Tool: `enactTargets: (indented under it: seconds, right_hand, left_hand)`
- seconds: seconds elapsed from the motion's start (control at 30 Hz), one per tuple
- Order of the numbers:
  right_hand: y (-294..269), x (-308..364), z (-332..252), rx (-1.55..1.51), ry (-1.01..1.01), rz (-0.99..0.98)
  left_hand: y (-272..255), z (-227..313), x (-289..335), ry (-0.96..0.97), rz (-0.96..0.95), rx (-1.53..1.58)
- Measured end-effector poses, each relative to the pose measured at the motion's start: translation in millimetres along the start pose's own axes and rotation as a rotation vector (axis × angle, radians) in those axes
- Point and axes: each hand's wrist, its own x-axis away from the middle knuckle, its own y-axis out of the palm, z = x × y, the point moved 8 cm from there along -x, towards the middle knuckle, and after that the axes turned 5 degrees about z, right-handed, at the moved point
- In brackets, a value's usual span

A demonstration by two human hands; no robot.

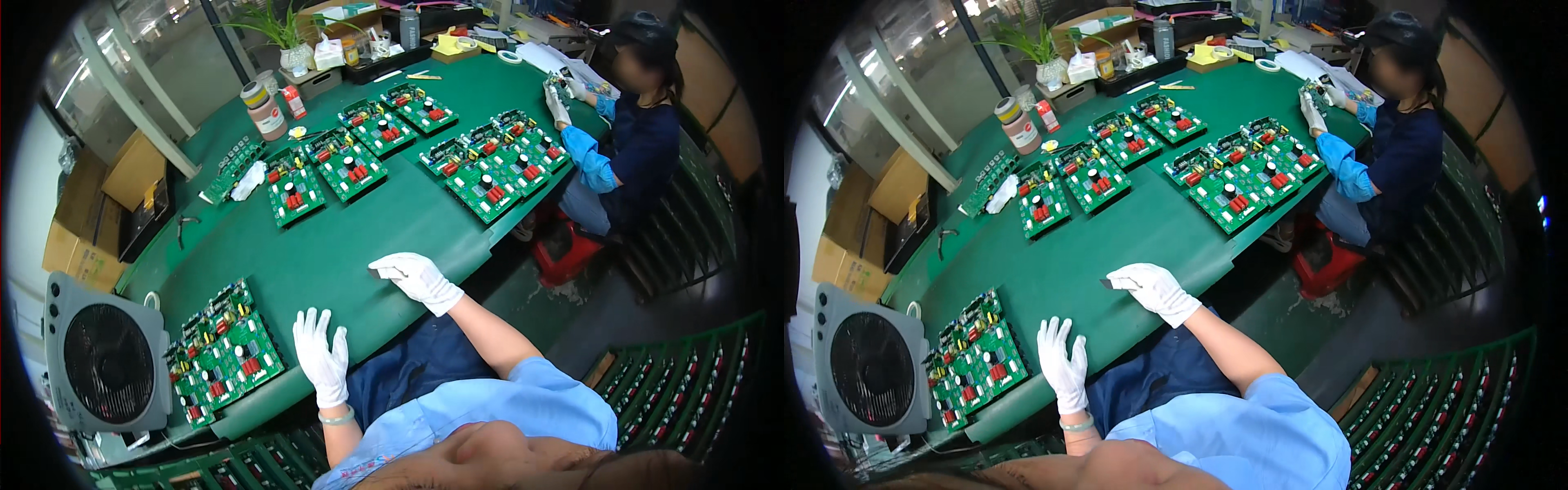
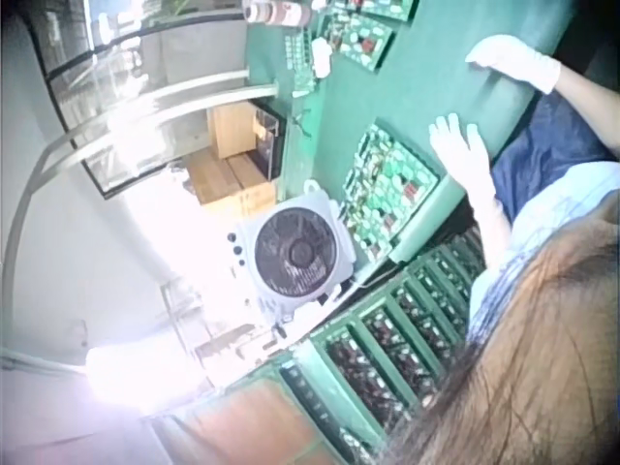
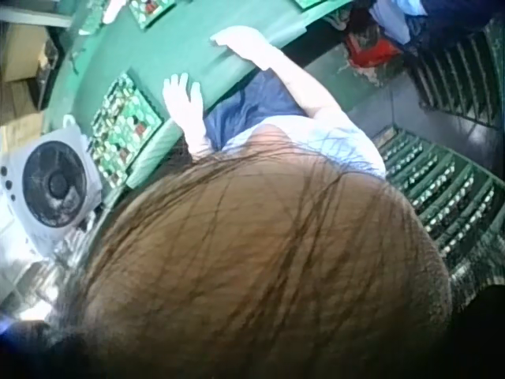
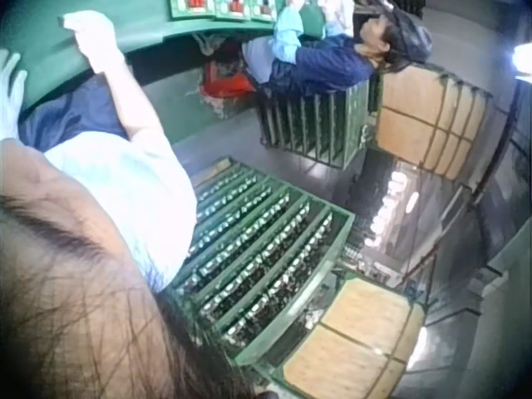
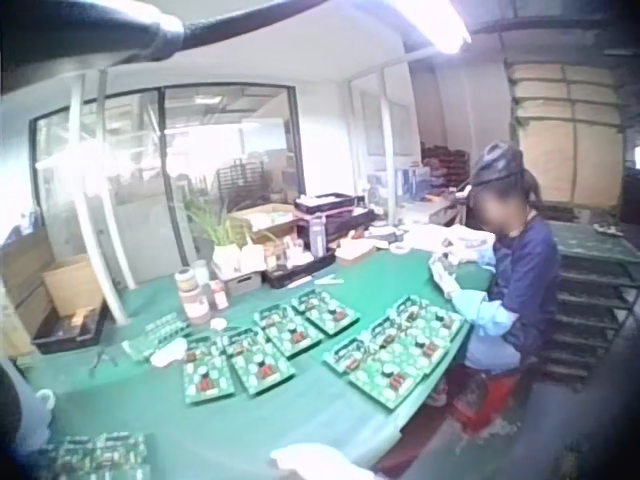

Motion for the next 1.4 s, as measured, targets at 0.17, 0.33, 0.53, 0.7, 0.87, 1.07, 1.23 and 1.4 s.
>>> enactTargets:
  seconds: [0.17, 0.33, 0.53, 0.7, 0.87, 1.07, 1.23, 1.4]
  right_hand:
    - [14.4, -2.5, 5.4, -0.041, 0.100, -0.030]
    - [18.7, 2.0, 4.3, 0.085, -0.084, -0.059]
    - [-20.8, -4.1, -54.6, 0.089, -0.196, -0.186]
    - [-155.6, -34.1, 17.4, 0.199, 0.132, 0.221]
    - [-250.9, -74.0, 104.0, 0.396, 0.294, 0.430]
    - [-248.7, -85.4, 158.3, 0.270, 0.662, 0.217]
    - [-212.6, -101.1, 179.2, 0.705, 0.369, -0.106]
    - [-223.7, -94.0, 198.6, 0.529, 0.625, -0.089]
  left_hand:
    - [-4.1, -5.0, 0.3, 0.031, 0.043, -0.030]
    - [-0.6, -6.0, -1.6, 0.013, 0.002, -0.035]
    - [2.7, -2.2, -1.8, -0.004, -0.024, -0.038]
    - [3.7, 4.4, -4.8, 0.020, -0.024, -0.044]
    - [-9.6, 0.7, -10.4, -0.039, -0.031, 0.030]
    - [-71.0, -36.4, -18.7, -0.152, 0.153, 0.071]
    - [-195.0, -106.8, -16.6, -0.522, 0.621, -0.401]
    - [-167.9, -202.5, -7.2, -0.963, 0.325, -0.345]
